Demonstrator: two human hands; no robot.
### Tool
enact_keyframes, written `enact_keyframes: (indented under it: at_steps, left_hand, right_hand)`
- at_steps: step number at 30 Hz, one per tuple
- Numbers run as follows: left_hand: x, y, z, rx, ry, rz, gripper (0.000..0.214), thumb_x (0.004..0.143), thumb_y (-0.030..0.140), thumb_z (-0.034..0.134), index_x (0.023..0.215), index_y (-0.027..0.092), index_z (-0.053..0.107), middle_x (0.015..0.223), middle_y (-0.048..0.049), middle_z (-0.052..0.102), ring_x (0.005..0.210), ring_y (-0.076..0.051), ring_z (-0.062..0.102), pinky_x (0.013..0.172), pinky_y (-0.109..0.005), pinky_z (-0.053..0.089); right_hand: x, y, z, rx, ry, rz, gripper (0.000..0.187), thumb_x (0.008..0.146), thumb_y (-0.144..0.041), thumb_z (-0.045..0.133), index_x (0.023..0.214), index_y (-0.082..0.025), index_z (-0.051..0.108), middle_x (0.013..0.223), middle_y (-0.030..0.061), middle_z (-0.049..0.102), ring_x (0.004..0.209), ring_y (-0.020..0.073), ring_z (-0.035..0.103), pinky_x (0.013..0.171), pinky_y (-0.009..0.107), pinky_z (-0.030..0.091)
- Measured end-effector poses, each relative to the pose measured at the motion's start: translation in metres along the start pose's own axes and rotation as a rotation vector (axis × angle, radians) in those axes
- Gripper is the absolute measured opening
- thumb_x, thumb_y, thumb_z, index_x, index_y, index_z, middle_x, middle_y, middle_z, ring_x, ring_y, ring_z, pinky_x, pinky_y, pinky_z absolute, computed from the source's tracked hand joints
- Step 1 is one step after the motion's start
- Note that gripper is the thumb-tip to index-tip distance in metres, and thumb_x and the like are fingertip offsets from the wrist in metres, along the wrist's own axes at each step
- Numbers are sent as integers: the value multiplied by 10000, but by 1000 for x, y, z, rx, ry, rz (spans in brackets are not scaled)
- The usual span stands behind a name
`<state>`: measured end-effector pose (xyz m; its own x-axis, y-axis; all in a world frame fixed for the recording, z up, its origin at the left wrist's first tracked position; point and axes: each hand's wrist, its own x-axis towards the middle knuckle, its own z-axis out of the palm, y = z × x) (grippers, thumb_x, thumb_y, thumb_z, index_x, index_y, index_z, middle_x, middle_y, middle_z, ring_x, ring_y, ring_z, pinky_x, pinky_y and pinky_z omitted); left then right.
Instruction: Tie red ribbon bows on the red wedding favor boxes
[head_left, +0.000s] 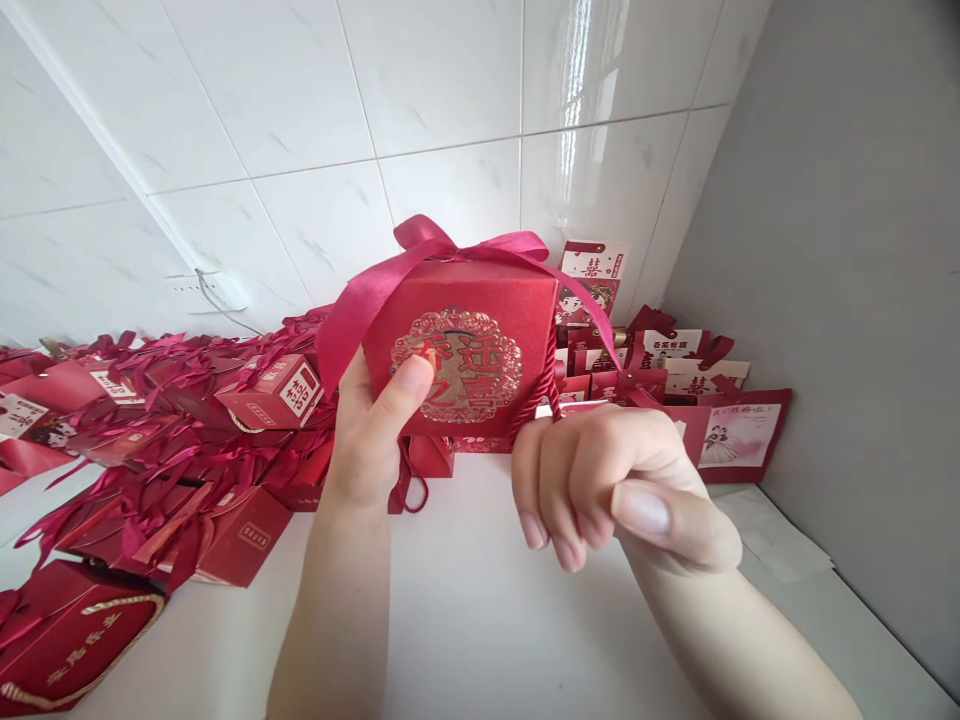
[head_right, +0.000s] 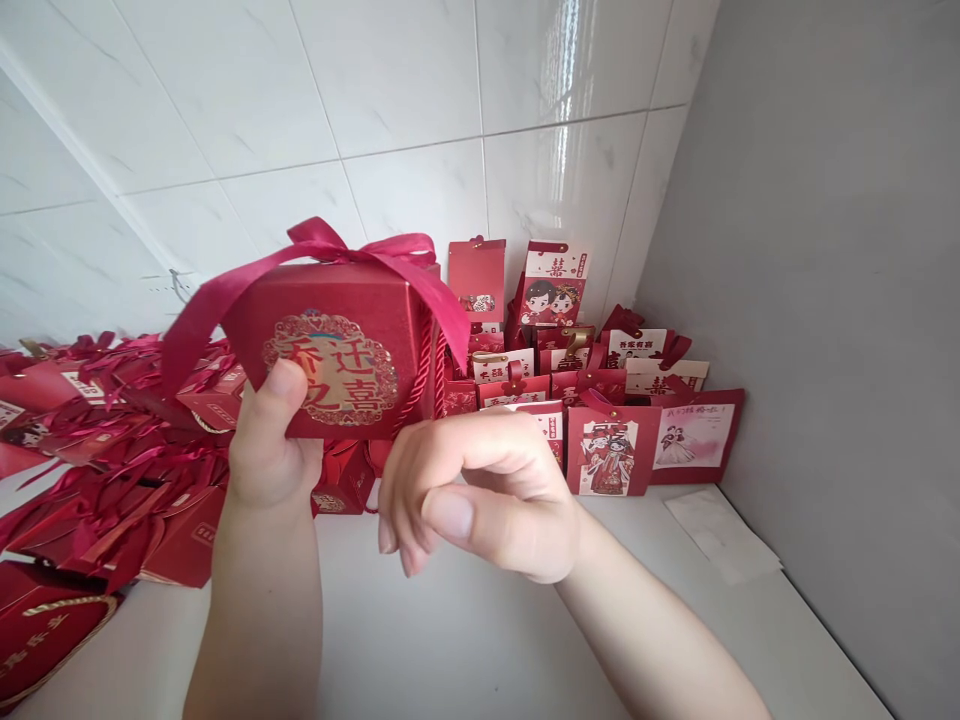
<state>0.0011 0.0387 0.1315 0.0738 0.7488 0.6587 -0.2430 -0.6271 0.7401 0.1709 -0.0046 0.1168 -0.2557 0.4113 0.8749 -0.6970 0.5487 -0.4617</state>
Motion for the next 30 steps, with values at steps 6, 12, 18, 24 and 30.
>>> enact_keyframes:
  at_steps: [6,12,18,24,30]
  left_hand:
    - [0,1,0,-11,19,-15,425,841,489,727,1194,259,669,1086,-58,729,1186,-311,667,1028,-457,571]
    - [1,1,7,-20,82,-1,400,802,487,753,1132,269,698,989,-49,743,1171,-322,676,964,-439,608]
    - [5,-2,8,25,132,20,409,795,526,748,1091,247,713,995,-54,758,1168,-313,679,990,-428,594]
    - [11,-13,3,51,130,-75,410,843,493,721,1170,248,698,1176,-54,739,1263,-316,627,1043,-418,563]
    - [19,-25,-2,44,164,-238,441,847,464,739,1230,264,648,1302,-34,700,1296,-315,606,1088,-453,538]
  right_hand:
    - [-1,0,0,-46,12,-6,334,864,-198,598,589,-218,410,564,-23,480,557,130,518,496,252,472]
    - [-2,-3,-1,-78,6,11,327,830,-204,607,595,-231,380,607,-30,436,531,121,487,466,259,429]
    - [-4,-2,-16,-293,210,7,163,928,-232,588,768,-216,560,764,17,555,629,146,569,481,278,445]
    - [0,-5,-17,-1042,660,-2,190,903,-254,679,1085,-259,626,1345,104,502,1332,307,465,848,402,554]
    - [-12,-33,14,-877,441,-97,115,896,-222,694,965,-314,694,988,68,672,1135,310,606,897,456,544]
